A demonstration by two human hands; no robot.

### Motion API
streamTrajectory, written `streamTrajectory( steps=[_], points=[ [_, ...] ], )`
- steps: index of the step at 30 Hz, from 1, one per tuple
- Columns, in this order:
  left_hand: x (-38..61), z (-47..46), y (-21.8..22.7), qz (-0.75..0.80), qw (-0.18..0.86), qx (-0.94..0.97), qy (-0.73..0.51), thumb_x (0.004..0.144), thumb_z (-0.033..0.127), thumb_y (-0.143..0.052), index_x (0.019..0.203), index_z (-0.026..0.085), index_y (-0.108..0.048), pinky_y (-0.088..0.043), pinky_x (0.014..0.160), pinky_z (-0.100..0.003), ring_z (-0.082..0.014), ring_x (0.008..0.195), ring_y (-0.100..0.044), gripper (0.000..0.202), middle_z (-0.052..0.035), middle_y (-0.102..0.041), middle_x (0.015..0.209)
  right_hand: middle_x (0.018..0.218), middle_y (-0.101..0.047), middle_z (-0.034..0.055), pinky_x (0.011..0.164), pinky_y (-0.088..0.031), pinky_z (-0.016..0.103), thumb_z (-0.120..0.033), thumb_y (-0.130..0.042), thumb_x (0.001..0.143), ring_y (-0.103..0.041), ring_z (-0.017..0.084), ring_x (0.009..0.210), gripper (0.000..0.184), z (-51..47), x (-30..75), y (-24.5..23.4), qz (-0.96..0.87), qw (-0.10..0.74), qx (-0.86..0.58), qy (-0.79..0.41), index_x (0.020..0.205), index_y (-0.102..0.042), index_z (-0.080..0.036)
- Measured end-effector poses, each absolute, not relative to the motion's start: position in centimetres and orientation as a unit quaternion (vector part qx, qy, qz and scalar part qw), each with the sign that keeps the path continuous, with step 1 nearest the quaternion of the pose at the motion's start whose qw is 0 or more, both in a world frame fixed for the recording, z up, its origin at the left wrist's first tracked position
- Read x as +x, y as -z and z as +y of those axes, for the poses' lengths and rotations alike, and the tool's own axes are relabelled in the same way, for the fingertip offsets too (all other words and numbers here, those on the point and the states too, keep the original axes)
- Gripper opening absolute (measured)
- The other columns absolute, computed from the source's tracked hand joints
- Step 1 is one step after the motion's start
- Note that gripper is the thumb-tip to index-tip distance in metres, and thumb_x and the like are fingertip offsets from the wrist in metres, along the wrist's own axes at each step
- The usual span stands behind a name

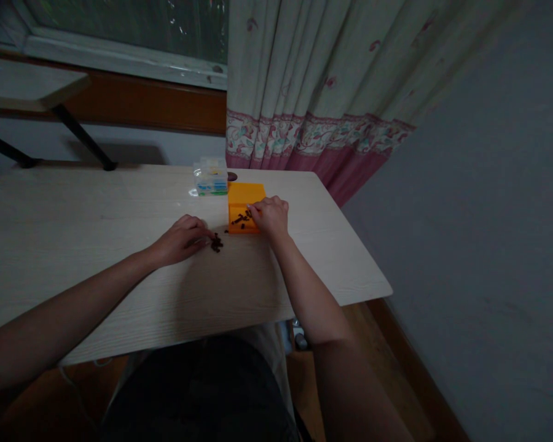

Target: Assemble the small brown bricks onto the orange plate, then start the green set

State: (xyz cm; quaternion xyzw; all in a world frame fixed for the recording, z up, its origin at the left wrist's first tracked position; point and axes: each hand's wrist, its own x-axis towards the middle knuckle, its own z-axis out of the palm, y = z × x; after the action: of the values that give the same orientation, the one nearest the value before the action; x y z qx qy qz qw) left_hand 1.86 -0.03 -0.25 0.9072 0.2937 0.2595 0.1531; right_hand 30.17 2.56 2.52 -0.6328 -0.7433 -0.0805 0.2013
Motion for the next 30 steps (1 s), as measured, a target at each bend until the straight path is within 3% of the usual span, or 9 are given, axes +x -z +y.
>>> streamTrajectory(
  steps=[9,24,30],
  points=[
    [2.0,0.0,-0.2,0.295,0.164,0.903,-0.265,0.09,0.032,-0.056,0.097,0.021,-0.069,-0.04,0.088,-0.039,-0.0231,0.095,-0.055,0.018,-0.0071,-0.062,0.096,0.096,-0.071,0.0088,0.081,-0.028,0.038,-0.046,-0.04,0.098,-0.05,0.026,0.096,0.042,2.5,30.1,-2.5,-0.748,0.177,-0.634,0.087,0.096,-0.077,-0.026],
    [2.0,-0.1,-0.2,0.32,0.147,0.893,-0.281,0.091,0.031,-0.056,0.09,0.019,-0.066,-0.041,0.088,-0.039,-0.022,0.092,-0.056,0.016,-0.007,-0.063,0.092,0.092,-0.072,0.0084,0.082,-0.028,0.038,-0.044,-0.043,0.098,-0.052,0.025,0.094,0.04,2.3,29.9,-2.8,-0.754,0.204,-0.618,0.085,0.093,-0.077,-0.023],
    [1.5,0.2,0.5,0.375,0.229,0.83,-0.343,0.089,0.035,-0.059,0.091,0.019,-0.066,-0.045,0.075,-0.033,-0.0185,0.08,-0.057,0.018,-0.0057,-0.066,0.087,0.09,-0.071,0.0055,0.088,-0.027,0.037,-0.045,-0.042,0.099,-0.053,0.021,0.093,0.039,1.4,28.3,-2.7,-0.79,0.241,-0.558,0.08,0.092,-0.076,-0.025]
  ],
)
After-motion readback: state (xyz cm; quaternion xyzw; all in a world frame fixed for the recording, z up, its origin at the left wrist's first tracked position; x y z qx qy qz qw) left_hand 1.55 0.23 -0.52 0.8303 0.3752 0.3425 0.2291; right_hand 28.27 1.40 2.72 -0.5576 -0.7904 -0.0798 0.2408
